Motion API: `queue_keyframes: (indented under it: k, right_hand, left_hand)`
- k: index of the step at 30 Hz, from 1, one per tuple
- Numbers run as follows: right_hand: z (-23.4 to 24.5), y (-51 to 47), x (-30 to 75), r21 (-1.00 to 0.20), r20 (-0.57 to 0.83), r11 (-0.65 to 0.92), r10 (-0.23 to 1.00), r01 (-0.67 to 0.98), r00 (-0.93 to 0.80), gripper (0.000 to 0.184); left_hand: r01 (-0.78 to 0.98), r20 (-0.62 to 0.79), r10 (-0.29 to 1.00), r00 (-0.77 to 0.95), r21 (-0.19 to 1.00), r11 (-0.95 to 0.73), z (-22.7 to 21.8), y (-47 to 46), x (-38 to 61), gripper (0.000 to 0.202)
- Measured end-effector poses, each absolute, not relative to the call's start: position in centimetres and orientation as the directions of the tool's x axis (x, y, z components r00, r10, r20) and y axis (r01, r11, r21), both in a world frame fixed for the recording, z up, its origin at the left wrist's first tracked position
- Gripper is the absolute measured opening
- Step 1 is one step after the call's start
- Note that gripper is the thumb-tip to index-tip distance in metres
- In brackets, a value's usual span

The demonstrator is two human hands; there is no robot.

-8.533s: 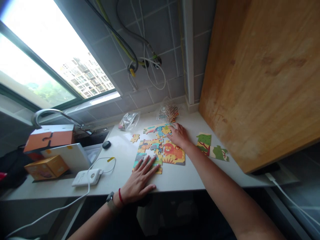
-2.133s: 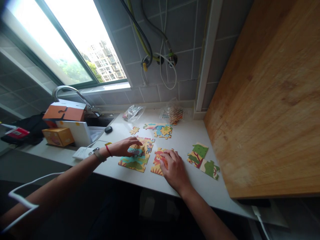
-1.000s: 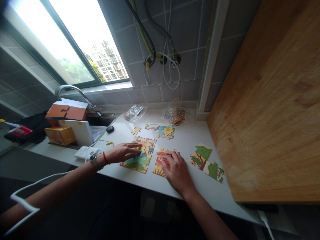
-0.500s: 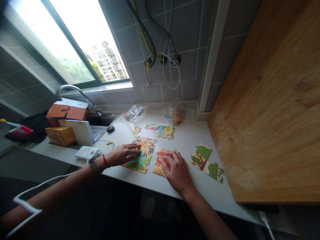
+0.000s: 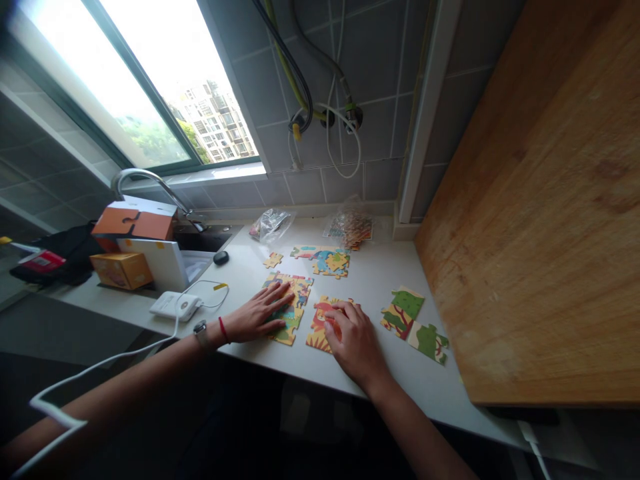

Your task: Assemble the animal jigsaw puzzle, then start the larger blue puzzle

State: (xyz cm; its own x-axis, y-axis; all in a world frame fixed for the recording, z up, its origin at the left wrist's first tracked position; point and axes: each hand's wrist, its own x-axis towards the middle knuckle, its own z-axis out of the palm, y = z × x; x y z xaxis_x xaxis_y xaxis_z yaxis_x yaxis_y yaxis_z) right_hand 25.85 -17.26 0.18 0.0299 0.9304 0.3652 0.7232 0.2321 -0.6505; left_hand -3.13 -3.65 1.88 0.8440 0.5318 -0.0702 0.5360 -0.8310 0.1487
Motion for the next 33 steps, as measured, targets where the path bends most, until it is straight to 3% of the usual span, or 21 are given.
queue_keyframes:
  k: [8,24,28,30,33]
  right_hand:
    - [0.3,-17.3,25.9,-0.663,0.354,0.227,0.935,0.714,0.031,0.02]
    - [0.1,-17.2,26.0,-0.651,0.358,0.228,0.933,0.724,0.028,0.021]
    - [0.1,-17.2,26.0,-0.644,0.371,0.233,0.928,0.728,0.03,0.02]
    - [0.1,-17.2,26.1,-0.647,0.369,0.239,0.929,0.724,0.023,0.022]
    - [0.2,-17.2,26.1,-0.652,0.367,0.243,0.93,0.718,0.018,0.023]
  left_hand:
    - [0.585,-0.068,0.582,0.81,0.146,-0.798,0.5,-2.6,-1.8,0.093]
    - [0.556,-0.062,0.555,0.83,0.176,-0.812,1.6,-2.9,0.5,0.07]
    - [0.52,-0.001,0.535,0.845,0.243,-0.819,1.2,-1.9,-0.2,0.069]
    - [0.533,0.089,0.576,0.813,0.289,-0.795,0.9,-0.4,-0.8,0.063]
    - [0.667,0.198,0.764,0.614,0.389,-0.636,0.5,2.7,-2.1,0.057]
